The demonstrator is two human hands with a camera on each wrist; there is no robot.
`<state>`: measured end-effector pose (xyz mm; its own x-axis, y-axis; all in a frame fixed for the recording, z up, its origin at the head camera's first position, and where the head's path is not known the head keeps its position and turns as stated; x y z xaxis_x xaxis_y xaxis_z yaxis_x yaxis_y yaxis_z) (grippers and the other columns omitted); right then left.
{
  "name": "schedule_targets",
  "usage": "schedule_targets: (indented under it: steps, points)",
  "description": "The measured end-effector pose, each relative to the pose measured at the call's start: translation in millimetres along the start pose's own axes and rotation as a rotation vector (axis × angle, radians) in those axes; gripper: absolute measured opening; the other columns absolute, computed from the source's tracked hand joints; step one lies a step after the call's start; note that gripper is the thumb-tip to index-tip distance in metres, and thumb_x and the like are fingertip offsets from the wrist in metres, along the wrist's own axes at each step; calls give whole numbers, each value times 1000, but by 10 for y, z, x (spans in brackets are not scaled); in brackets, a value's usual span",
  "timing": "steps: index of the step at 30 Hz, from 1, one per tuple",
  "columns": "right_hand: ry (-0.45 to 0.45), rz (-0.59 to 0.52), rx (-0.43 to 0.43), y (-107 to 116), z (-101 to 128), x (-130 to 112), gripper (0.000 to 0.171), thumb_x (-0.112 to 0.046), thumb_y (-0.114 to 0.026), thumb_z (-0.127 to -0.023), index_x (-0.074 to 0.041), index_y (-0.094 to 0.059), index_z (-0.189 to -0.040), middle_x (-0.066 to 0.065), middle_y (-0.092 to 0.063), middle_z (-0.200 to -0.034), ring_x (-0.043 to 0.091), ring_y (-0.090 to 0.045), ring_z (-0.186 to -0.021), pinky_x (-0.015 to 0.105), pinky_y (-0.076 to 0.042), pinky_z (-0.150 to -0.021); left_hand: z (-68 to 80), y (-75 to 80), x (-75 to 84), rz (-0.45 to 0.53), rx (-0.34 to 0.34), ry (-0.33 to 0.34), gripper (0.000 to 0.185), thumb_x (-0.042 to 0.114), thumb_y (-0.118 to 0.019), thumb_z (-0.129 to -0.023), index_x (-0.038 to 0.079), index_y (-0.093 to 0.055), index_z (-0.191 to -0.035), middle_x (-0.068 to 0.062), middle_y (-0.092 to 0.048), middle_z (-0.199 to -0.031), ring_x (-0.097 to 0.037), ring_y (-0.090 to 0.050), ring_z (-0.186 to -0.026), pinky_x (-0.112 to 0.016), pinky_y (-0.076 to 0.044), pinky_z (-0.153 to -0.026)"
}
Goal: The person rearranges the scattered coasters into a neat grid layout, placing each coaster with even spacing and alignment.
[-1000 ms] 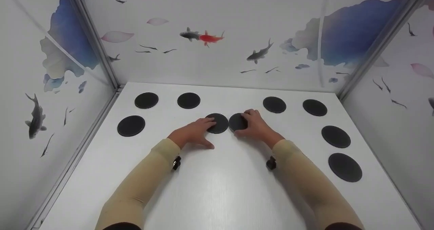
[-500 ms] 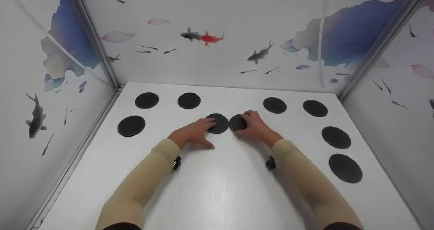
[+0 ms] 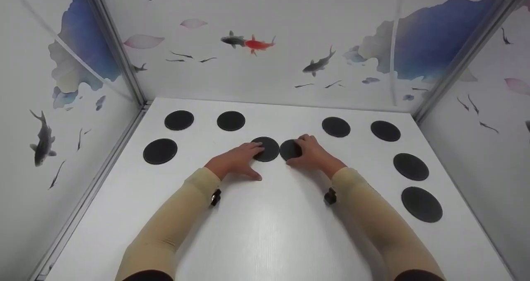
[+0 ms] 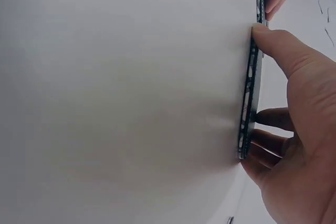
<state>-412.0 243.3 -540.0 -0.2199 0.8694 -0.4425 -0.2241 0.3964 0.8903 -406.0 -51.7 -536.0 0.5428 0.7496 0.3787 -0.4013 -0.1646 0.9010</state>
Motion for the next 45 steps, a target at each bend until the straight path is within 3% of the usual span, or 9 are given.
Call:
schedule_targets:
  steps: [14, 21, 34, 39, 45]
  points:
    - [-17, 3, -9, -20, -14, 34, 95, -54, -88, -93, -6, -49, -165, 16, -45, -159, 33, -45, -143, 52, -44, -122, 7, 8, 11, 1, -8, -5, 108, 59, -85, -93, 20, -30, -177, 0, -19, -185, -27, -15, -171, -49, -22, -135]
    - [29, 3, -2, 7, 3, 20, 95, -54, -86, -94, -1, -48, -164, 20, -46, -160, 36, -44, -144, 55, -44, -121, -10, 12, 0, 16, -1, -14, 108, 56, -87, -92, 17, -32, -176, -1, -20, -184, -27, -15, -170, -47, -22, -135]
    - [10, 1, -10, 6, -14, 35, 97, -57, -86, -93, -2, -48, -164, 20, -45, -161, 36, -43, -145, 54, -43, -122, 3, 39, 25, 13, -9, -10, 108, 57, -86, -92, 17, -32, -176, -1, -20, -185, -28, -15, -170, -48, -21, -135]
    - [8, 0, -21, -6, -13, 57, 106, -64, -86, -90, -3, -44, -166, 21, -41, -165, 37, -40, -150, 56, -41, -124, 14, 55, 47, 8, -16, -19, 108, 56, -86, -92, 15, -32, -176, -3, -20, -185, -30, -15, -170, -49, -21, -135]
    - [38, -43, 5, 20, 17, 85, 107, -60, -88, -91, 0, -42, -166, 24, -37, -168, 40, -36, -155, 56, -38, -126, 11, 46, 43, 7, -18, -17, 108, 56, -87, -92, 15, -32, -176, -4, -20, -185, -30, -15, -170, -49, -22, -135]
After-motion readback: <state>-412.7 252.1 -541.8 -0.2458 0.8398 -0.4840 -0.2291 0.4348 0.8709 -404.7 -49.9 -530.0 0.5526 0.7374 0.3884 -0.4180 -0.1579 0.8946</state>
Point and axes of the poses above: each hand's wrist, its own z-axis away from the middle knuckle, its own y-axis out of the back of the hand, x = y × z, the point moved 2 cm from there along -z, towards the middle knuckle
